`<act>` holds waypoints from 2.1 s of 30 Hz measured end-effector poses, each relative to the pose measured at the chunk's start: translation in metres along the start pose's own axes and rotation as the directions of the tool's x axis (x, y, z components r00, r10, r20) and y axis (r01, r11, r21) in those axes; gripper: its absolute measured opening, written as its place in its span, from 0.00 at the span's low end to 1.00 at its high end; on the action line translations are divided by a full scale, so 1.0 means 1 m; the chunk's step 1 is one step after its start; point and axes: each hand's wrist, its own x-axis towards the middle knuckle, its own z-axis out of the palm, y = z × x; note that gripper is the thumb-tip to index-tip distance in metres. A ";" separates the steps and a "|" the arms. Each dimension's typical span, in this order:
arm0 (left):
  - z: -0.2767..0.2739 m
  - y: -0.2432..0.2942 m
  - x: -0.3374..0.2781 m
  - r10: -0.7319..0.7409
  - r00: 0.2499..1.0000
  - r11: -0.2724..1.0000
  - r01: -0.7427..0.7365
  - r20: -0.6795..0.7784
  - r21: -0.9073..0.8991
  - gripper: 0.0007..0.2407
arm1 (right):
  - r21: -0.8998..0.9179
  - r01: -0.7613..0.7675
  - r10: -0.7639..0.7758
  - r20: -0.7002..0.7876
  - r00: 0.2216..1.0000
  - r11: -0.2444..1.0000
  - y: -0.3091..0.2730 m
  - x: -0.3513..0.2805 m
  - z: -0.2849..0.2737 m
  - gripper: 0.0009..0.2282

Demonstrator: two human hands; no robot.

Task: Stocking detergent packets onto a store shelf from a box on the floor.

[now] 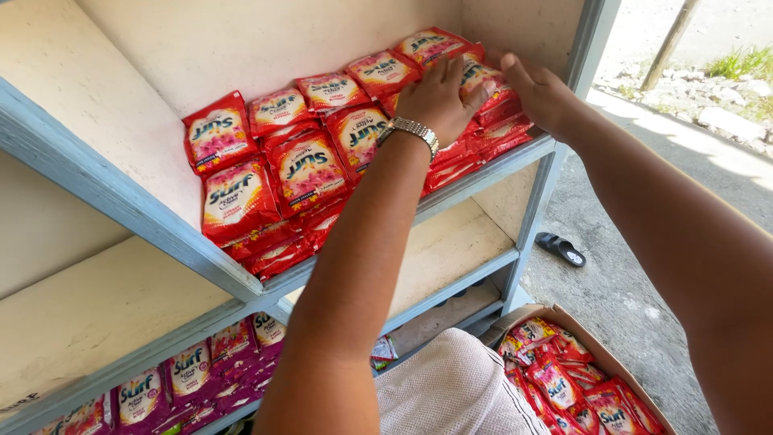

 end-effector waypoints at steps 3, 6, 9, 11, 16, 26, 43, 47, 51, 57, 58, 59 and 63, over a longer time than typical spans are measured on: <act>-0.026 0.005 -0.022 0.079 0.952 0.997 -0.082 -0.297 0.004 0.33 | -0.010 0.182 -0.182 -0.074 0.981 0.983 0.022 0.001 -0.010 0.27; -0.043 0.012 -0.065 0.145 0.819 0.960 -0.251 -0.555 -0.120 0.25 | 0.121 0.300 -0.285 -0.123 0.951 0.946 0.040 -0.013 -0.019 0.27; -0.062 0.026 -0.127 0.192 0.765 0.875 -0.417 -0.615 -0.246 0.20 | 0.184 0.304 -0.282 -0.133 0.950 0.935 0.044 -0.042 -0.024 0.23; -0.065 0.031 -0.175 0.208 0.790 0.841 -0.446 -0.576 -0.308 0.20 | 0.158 0.364 -0.347 -0.126 0.929 0.918 0.047 -0.066 -0.023 0.20; -0.030 0.030 -0.283 0.235 0.924 0.828 -0.352 -0.300 -0.436 0.17 | -0.046 0.371 -0.374 -0.116 0.920 0.927 0.105 -0.138 -0.005 0.19; 0.081 -0.011 -0.451 -0.086 0.995 0.840 0.096 0.044 -0.534 0.15 | -0.129 -0.290 0.265 -0.182 0.947 0.948 0.274 -0.285 0.073 0.18; 0.167 -0.030 -0.532 -0.527 0.848 0.776 0.510 0.065 -0.372 0.13 | -0.250 -0.697 0.740 0.179 0.649 0.672 0.453 -0.412 0.190 0.18; 0.195 -0.034 -0.547 -0.564 0.822 0.704 0.531 0.083 -0.472 0.13 | -0.296 -0.787 0.841 0.199 0.504 0.542 0.480 -0.420 0.218 0.18; 0.205 -0.033 -0.553 -0.604 0.784 0.715 0.612 0.142 -0.336 0.13 | -0.305 -0.760 0.818 0.175 0.548 0.575 0.552 -0.468 0.261 0.20; 0.209 -0.037 -0.552 -0.603 0.781 0.725 0.622 0.163 -0.296 0.13 | -0.303 -0.727 0.783 0.131 0.608 0.616 0.553 -0.485 0.302 0.22; 0.209 -0.037 -0.552 -0.607 0.775 0.718 0.629 0.174 -0.298 0.13 | -0.321 -0.707 0.764 0.093 0.638 0.630 0.558 -0.488 0.311 0.21; 0.209 -0.037 -0.551 -0.605 0.777 0.719 0.627 0.174 -0.298 0.13 | -0.319 -0.709 0.765 0.091 0.637 0.629 0.561 -0.492 0.316 0.21; 0.209 -0.038 -0.548 -0.604 0.777 0.728 0.628 0.178 -0.275 0.13 | -0.286 -0.761 0.811 0.134 0.570 0.582 0.533 -0.479 0.317 0.27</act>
